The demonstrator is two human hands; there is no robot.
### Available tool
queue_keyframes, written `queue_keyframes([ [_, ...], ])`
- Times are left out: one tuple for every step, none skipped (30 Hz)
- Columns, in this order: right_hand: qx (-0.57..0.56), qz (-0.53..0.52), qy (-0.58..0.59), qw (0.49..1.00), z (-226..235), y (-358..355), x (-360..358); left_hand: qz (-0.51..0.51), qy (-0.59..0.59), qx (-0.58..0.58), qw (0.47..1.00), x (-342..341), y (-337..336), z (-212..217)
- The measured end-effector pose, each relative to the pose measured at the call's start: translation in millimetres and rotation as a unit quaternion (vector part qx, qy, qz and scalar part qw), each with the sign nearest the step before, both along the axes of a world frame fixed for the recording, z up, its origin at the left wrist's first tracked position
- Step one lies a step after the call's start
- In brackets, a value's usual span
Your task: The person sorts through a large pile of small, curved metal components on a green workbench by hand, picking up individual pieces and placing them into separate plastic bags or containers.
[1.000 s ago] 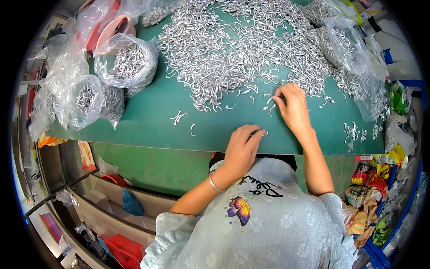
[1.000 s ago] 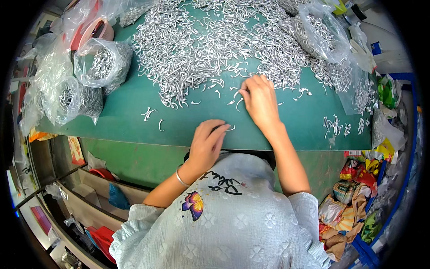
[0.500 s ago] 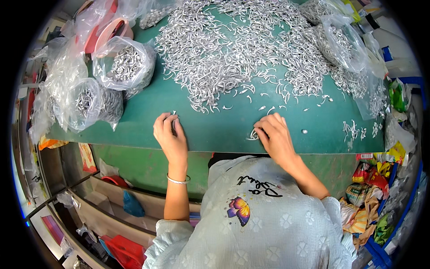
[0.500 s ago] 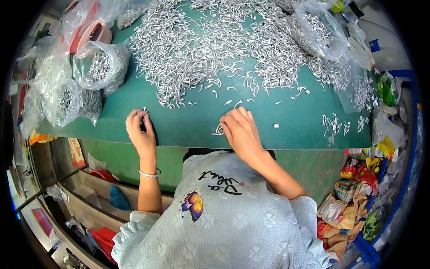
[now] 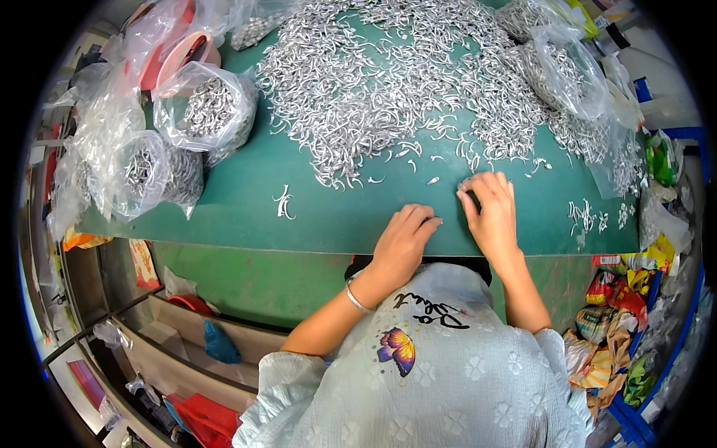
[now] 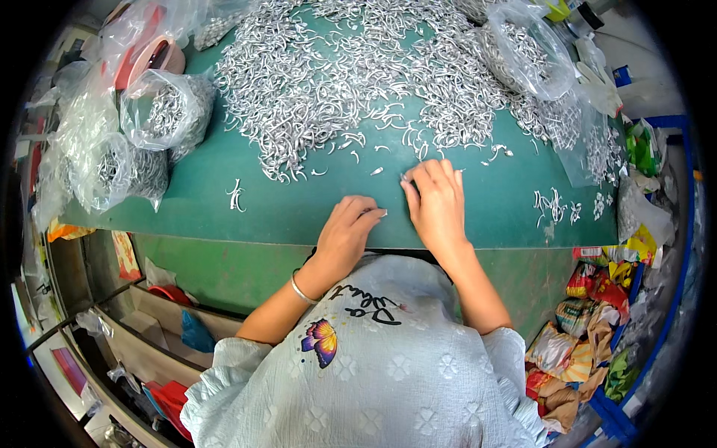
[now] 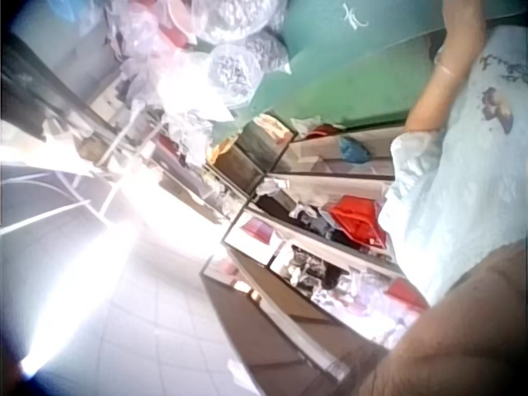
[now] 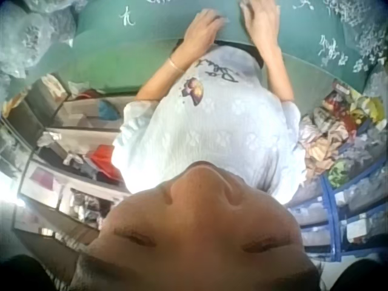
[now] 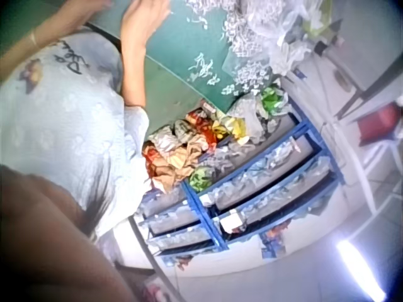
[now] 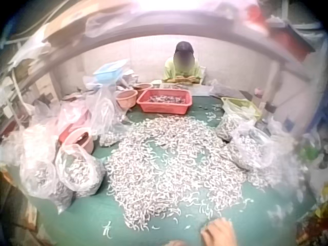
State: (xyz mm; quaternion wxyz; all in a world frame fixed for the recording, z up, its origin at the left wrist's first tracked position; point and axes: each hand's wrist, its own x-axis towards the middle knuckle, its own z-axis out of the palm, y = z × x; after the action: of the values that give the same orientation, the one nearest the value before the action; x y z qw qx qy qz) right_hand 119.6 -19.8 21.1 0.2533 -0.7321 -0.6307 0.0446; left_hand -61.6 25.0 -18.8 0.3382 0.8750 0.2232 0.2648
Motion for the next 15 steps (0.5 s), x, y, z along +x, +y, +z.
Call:
queue_keyframes([
  [0.007, -0.006, 0.009, 1.0, 0.2, 7.4, 0.4, -0.013, -0.011, 0.003, 1.0, 2.1, -1.0, -0.4],
  [0.015, -0.011, 0.019, 1.0, -0.4, 16.3, 0.3, -0.026, -0.022, 0.006, 0.999, 6.2, -3.4, -0.7],
  [0.028, -0.001, 0.025, 0.999, -3.9, 29.0, -0.3, -0.04, -0.032, 0.01, 0.999, 9.6, -4.8, -0.8],
  [0.041, 0.008, 0.031, 0.999, -9.0, 44.6, -2.1, -0.04, -0.034, 0.011, 0.999, 11.1, -5.8, -1.1],
  [0.054, 0.018, 0.037, 0.998, -12.1, 55.1, -6.0, -0.041, -0.035, 0.013, 0.998, 11.7, -7.1, -1.7],
  [0.048, 0.019, 0.008, 0.999, -13.7, 61.8, -12.4, -0.039, -0.035, 0.014, 0.999, 11.4, -7.5, -2.2],
  [0.041, 0.02, -0.02, 0.999, -14.8, 67.7, -18.8, -0.029, -0.03, 0.014, 0.999, 9.5, -7.2, -1.4],
  [0.035, 0.021, -0.049, 0.998, -15.1, 71.1, -21.8, -0.019, -0.025, 0.013, 0.999, 6.2, -6.5, -0.4],
  [0.038, 0.028, -0.031, 0.998, -13.9, 69.1, -21.9, -0.007, -0.021, 0.01, 1.0, 1.6, -6.3, -0.5],
  [0.042, 0.032, -0.013, 0.998, -9.9, 62.1, -18.8, 0.01, -0.016, 0.008, 1.0, -1.5, -5.1, 1.7],
  [0.046, 0.036, 0.004, 0.998, -4.2, 53.9, -16.1, 0.026, -0.011, 0.006, 1.0, -4.1, -3.2, 6.1],
  [0.036, 0.037, 0.021, 0.998, 6.4, 42.8, -14.3, 0.044, -0.009, 0.002, 0.999, -4.8, -3.9, 7.0],
  [0.018, 0.067, 0.026, 0.997, 9.1, 32.8, -13.9, 0.072, -0.032, -0.001, 0.997, -6.2, -6.0, 6.1],
  [0.001, 0.096, 0.03, 0.995, 10.7, 23.8, -13.6, 0.099, -0.055, -0.005, 0.994, -7.6, -8.4, 4.7],
  [-0.014, 0.121, 0.033, 0.992, 12.9, 16.9, -13.7, 0.124, -0.079, -0.006, 0.989, -7.6, -9.4, 4.6],
])
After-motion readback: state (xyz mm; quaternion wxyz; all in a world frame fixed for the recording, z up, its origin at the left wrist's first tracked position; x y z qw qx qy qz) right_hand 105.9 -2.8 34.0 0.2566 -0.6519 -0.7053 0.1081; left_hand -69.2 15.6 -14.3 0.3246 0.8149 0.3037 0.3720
